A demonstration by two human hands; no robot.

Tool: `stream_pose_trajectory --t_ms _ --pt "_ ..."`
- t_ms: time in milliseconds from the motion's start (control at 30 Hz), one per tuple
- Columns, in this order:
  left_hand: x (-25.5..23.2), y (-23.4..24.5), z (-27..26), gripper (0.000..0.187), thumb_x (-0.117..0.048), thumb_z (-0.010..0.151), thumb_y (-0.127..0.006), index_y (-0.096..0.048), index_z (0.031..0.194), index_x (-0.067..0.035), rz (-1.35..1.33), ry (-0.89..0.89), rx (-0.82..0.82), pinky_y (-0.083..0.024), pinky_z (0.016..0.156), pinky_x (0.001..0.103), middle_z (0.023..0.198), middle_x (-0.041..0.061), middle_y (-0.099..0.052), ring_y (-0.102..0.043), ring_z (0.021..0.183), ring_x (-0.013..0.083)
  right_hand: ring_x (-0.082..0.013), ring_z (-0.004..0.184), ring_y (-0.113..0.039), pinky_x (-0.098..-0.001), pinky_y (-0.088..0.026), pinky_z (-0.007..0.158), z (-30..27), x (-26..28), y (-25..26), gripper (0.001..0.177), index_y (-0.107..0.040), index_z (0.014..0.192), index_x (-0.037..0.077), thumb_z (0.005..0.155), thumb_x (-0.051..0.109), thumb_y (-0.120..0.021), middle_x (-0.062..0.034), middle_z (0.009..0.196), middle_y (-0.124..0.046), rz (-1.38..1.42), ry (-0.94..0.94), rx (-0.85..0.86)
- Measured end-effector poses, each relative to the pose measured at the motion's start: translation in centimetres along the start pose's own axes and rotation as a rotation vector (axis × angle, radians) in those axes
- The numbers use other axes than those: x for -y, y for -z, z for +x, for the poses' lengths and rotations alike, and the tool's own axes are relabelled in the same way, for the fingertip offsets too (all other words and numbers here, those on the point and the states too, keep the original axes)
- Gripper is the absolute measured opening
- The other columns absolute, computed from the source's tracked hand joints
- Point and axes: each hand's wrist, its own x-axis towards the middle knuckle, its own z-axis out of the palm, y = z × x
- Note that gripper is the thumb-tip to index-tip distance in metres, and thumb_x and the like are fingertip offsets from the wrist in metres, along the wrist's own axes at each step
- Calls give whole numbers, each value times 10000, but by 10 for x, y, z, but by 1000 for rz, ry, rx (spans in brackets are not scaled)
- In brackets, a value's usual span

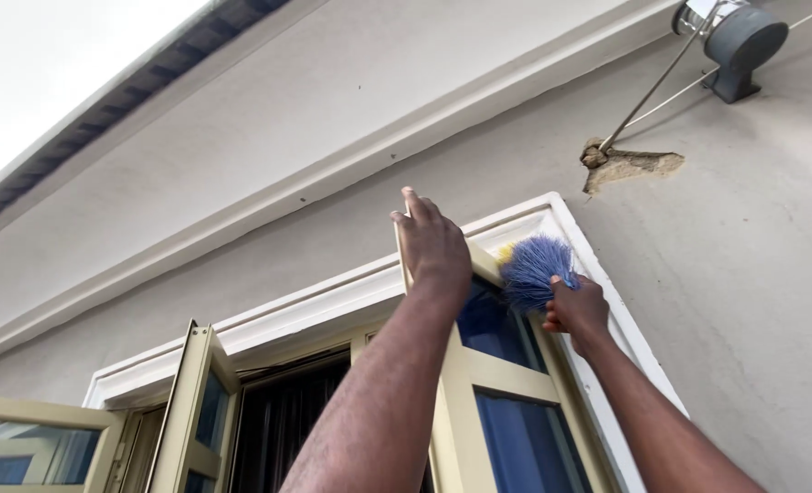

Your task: Cleaning a window frame and glass using a long duster brush.

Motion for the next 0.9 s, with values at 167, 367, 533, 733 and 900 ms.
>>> stream_pose_trajectory --t_ms 167,367,533,733,900 --pt "-21 11 -66 617 -480 988 -644 -609 1395 -19 223 -192 167 -44 1198 699 1681 312 -137 -16 1555 524 -121 502 -563 -314 -527 410 -51 38 -3 457 -582 1410 89 990 268 -607 -55 720 -598 257 278 204" --pt "-19 7 -63 552 -438 994 -632 -618 1412 -78 152 -226 84 -60 1193 710 1604 293 -374 -150 1543 537 -129 504 -549 -331 -502 424 -43 27 0 453 -583 1457 125 1030 278 -590 -74 737 -598 -94 336 64" --pt "-18 15 -70 603 -412 946 -698 -598 1413 -44 164 -236 146 -40 1138 796 1574 272 -401 -167 1512 539 -130 506 -552 -332 -528 436 -14 2 2 460 -593 1442 101 1013 265 -613 -74 759 -621 -72 161 59" --pt "-21 16 -68 537 -391 939 -739 -662 1351 -54 93 -228 162 -133 1100 834 1567 301 -408 -176 1518 555 -114 454 -530 -314 -498 384 -75 39 -1 481 -578 1428 143 980 317 -599 -47 700 -556 161 347 233" --pt "-29 4 -50 578 -315 885 -804 -630 1345 -11 -62 -161 32 -140 1081 822 1523 344 -394 -223 1443 579 -146 484 -568 -327 -537 428 -33 21 13 395 -699 1236 -37 1047 291 -586 -78 711 -610 -243 16 -17"
